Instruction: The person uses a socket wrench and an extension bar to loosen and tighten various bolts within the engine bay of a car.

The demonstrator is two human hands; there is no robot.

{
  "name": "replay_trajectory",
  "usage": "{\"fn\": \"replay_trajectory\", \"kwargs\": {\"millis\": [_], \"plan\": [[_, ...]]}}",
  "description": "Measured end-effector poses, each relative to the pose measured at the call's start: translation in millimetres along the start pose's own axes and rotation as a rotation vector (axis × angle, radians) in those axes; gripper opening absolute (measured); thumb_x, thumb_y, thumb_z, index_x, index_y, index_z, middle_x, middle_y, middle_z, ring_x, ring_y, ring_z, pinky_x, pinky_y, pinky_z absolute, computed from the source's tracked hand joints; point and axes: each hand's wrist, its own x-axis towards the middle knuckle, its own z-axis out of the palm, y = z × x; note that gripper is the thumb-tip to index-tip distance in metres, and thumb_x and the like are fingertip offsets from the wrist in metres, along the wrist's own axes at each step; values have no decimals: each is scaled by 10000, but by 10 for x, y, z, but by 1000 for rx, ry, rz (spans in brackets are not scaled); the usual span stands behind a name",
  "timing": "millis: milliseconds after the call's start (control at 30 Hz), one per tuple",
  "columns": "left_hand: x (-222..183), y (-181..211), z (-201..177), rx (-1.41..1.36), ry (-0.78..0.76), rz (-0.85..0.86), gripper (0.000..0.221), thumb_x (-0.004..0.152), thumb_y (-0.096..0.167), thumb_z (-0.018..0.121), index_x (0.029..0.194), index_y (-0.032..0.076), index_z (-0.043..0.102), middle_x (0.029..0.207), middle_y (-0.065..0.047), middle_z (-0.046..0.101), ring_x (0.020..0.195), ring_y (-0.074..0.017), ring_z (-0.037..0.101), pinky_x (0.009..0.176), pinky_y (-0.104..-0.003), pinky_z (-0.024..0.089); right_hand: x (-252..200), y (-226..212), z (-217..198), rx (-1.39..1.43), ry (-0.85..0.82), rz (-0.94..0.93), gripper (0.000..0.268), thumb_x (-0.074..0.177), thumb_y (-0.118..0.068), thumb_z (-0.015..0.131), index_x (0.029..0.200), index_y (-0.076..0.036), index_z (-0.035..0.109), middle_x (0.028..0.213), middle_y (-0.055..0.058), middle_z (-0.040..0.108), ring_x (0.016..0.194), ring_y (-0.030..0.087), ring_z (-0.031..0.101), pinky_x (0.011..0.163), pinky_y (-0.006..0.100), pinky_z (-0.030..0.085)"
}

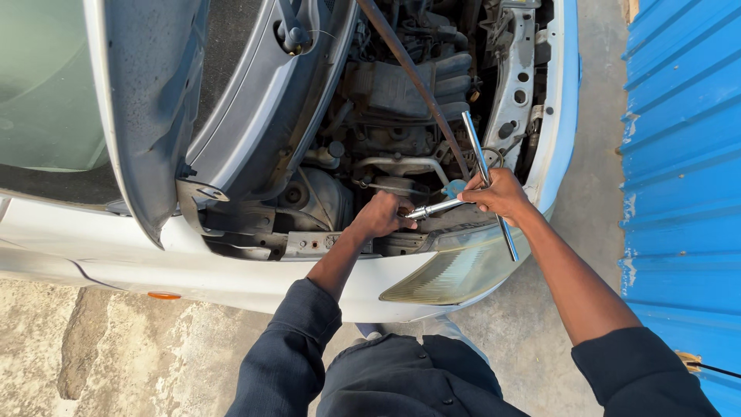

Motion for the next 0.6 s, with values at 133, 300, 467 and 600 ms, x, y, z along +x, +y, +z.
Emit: {"fn": "replay_trajectory", "kwargs": {"millis": [133, 300, 467, 600], "plan": [[-12, 15, 50, 41, 26, 0, 444, 748, 364, 875, 1095, 100, 791, 924, -152, 772, 867, -288, 730, 827, -419, 563, 96, 28, -13, -34, -32, 32, 255, 744, -99, 889, 826, 41, 692, 679, 105, 659, 502, 125, 548, 435, 281, 403], [0, 171, 33, 65, -67, -177, 440, 812, 375, 821, 1160, 114, 758, 912, -138, 769, 864, -273, 751, 864, -393, 583, 217, 173, -109, -41, -77, 24, 240, 743, -106, 884, 821, 32, 704, 677, 107, 667, 495, 124, 557, 433, 277, 413], [28, 210, 42, 106, -47, -105, 432, 819, 386, 815, 1128, 88, 770, 933, -140, 756, 893, -281, 731, 861, -414, 571, 258, 397, -130, 10, -73, 46, 243, 746, -108, 890, 806, 37, 704, 677, 93, 658, 505, 121, 553, 437, 270, 413], [35, 140, 47, 98, -56, -84, 450, 814, 397, 804, 1144, 93, 771, 953, -147, 767, 899, -285, 738, 862, -415, 578, 151, 493, -61, 70, -8, 48, 261, 743, -109, 893, 806, 12, 670, 679, 80, 644, 515, 106, 551, 433, 266, 409]]}}
